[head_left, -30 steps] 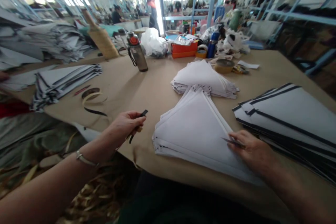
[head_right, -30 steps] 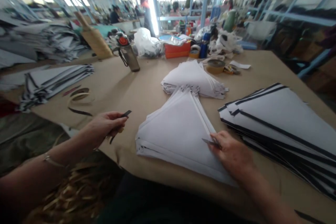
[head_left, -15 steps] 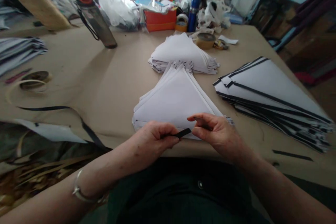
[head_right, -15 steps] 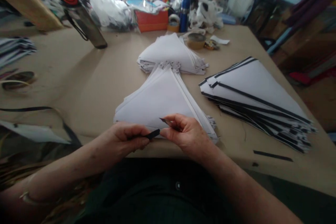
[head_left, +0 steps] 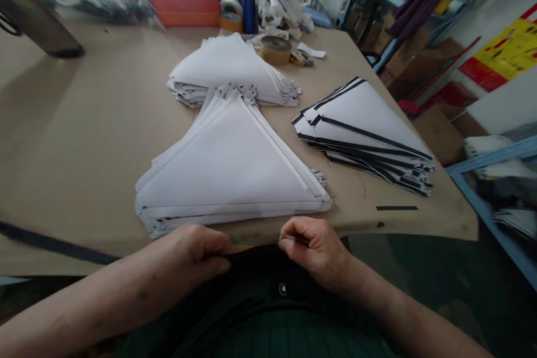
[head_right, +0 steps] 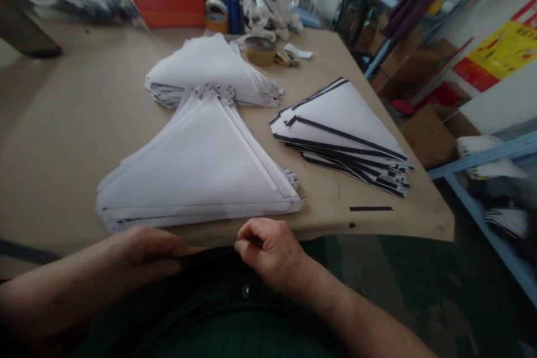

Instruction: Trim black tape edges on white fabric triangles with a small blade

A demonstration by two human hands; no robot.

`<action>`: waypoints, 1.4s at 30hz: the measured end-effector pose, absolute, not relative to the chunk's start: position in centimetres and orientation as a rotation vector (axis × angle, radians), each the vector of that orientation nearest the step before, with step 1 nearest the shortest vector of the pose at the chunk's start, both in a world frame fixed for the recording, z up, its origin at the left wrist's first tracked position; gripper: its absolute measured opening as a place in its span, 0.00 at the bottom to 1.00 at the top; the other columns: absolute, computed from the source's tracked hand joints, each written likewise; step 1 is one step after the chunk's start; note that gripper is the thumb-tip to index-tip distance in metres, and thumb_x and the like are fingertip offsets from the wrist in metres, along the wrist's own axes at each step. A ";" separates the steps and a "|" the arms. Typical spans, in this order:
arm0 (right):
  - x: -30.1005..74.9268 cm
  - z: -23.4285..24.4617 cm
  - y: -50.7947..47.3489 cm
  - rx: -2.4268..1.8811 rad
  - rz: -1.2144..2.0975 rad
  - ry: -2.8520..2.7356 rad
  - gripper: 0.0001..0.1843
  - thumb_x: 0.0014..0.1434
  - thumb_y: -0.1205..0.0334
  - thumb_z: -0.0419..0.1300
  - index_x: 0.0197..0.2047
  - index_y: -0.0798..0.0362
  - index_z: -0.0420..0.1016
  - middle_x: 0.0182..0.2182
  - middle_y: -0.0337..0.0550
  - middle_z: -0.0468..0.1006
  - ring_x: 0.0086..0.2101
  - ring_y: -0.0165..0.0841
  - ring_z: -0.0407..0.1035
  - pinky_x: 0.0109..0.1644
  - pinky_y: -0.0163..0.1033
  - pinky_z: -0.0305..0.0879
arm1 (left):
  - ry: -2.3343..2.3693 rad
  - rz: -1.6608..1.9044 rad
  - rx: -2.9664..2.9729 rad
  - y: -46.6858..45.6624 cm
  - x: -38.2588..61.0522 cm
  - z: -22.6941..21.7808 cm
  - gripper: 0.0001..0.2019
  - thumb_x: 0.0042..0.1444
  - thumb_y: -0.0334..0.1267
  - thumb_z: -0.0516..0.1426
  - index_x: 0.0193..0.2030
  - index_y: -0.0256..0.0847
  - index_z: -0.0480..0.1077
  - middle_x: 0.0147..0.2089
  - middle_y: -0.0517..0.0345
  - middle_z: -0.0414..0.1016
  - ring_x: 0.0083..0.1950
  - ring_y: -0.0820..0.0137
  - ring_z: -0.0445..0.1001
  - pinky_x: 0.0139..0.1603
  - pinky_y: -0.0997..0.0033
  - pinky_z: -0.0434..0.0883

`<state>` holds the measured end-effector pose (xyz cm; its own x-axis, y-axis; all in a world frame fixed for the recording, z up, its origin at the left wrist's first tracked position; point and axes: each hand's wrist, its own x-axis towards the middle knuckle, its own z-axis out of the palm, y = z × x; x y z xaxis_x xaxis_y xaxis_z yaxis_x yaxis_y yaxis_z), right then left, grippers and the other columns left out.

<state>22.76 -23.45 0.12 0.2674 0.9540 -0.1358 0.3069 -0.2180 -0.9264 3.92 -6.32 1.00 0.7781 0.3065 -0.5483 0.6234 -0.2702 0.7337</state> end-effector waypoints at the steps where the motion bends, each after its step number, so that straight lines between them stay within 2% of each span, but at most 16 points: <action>1: 23.4 -0.3 -24.0 -1.736 0.933 -1.083 0.06 0.55 0.64 0.57 0.27 0.54 0.68 0.22 0.34 0.66 0.25 0.25 0.59 0.29 0.30 0.55 | 0.703 -0.427 1.923 -6.0 4.2 1.2 0.08 0.44 0.41 0.59 0.22 0.41 0.74 0.19 0.63 0.67 0.23 0.72 0.61 0.22 0.77 0.54; 4: 25.8 -1.3 -25.1 -1.801 0.795 -0.852 0.08 0.56 0.59 0.56 0.28 0.54 0.69 0.22 0.35 0.67 0.25 0.26 0.60 0.30 0.31 0.56 | 0.691 -0.522 2.078 -4.9 4.9 1.7 0.13 0.50 0.46 0.54 0.25 0.41 0.73 0.21 0.63 0.67 0.26 0.71 0.61 0.25 0.77 0.55; 8: 28.1 -2.5 -25.8 -1.867 0.657 -0.776 0.10 0.56 0.56 0.57 0.31 0.55 0.70 0.25 0.37 0.71 0.28 0.28 0.63 0.32 0.32 0.58 | 0.727 -0.520 2.191 -3.3 5.9 1.6 0.16 0.53 0.48 0.52 0.25 0.39 0.72 0.20 0.62 0.64 0.24 0.72 0.58 0.25 0.75 0.52; 15: 27.9 -3.5 -25.7 -2.048 0.547 -0.898 0.11 0.58 0.55 0.55 0.31 0.54 0.71 0.25 0.38 0.71 0.27 0.28 0.63 0.32 0.32 0.57 | 0.806 -0.545 2.220 -2.3 6.8 2.0 0.14 0.51 0.44 0.52 0.23 0.38 0.71 0.19 0.64 0.60 0.23 0.74 0.57 0.24 0.76 0.51; 25: 28.1 -3.3 -25.5 -2.099 0.483 -0.946 0.11 0.59 0.55 0.55 0.32 0.54 0.70 0.25 0.38 0.72 0.26 0.29 0.65 0.30 0.31 0.58 | 0.839 -0.554 2.214 -1.9 6.7 1.3 0.15 0.50 0.45 0.52 0.22 0.38 0.71 0.18 0.64 0.59 0.22 0.75 0.55 0.23 0.76 0.50; 33: 27.5 -3.4 -25.1 -2.276 0.319 -1.079 0.09 0.60 0.56 0.53 0.34 0.51 0.70 0.26 0.39 0.75 0.28 0.32 0.69 0.34 0.34 0.58 | 0.850 -0.532 2.202 -1.9 6.9 1.5 0.14 0.50 0.44 0.52 0.22 0.37 0.71 0.18 0.63 0.59 0.22 0.75 0.56 0.23 0.75 0.50; 42: 27.8 -2.9 -24.7 -2.376 0.421 -1.029 0.07 0.57 0.56 0.56 0.31 0.50 0.67 0.23 0.37 0.74 0.26 0.31 0.68 0.33 0.34 0.59 | 0.818 -0.523 2.233 -1.6 7.2 1.1 0.13 0.50 0.44 0.53 0.24 0.39 0.73 0.17 0.64 0.63 0.21 0.75 0.58 0.21 0.76 0.53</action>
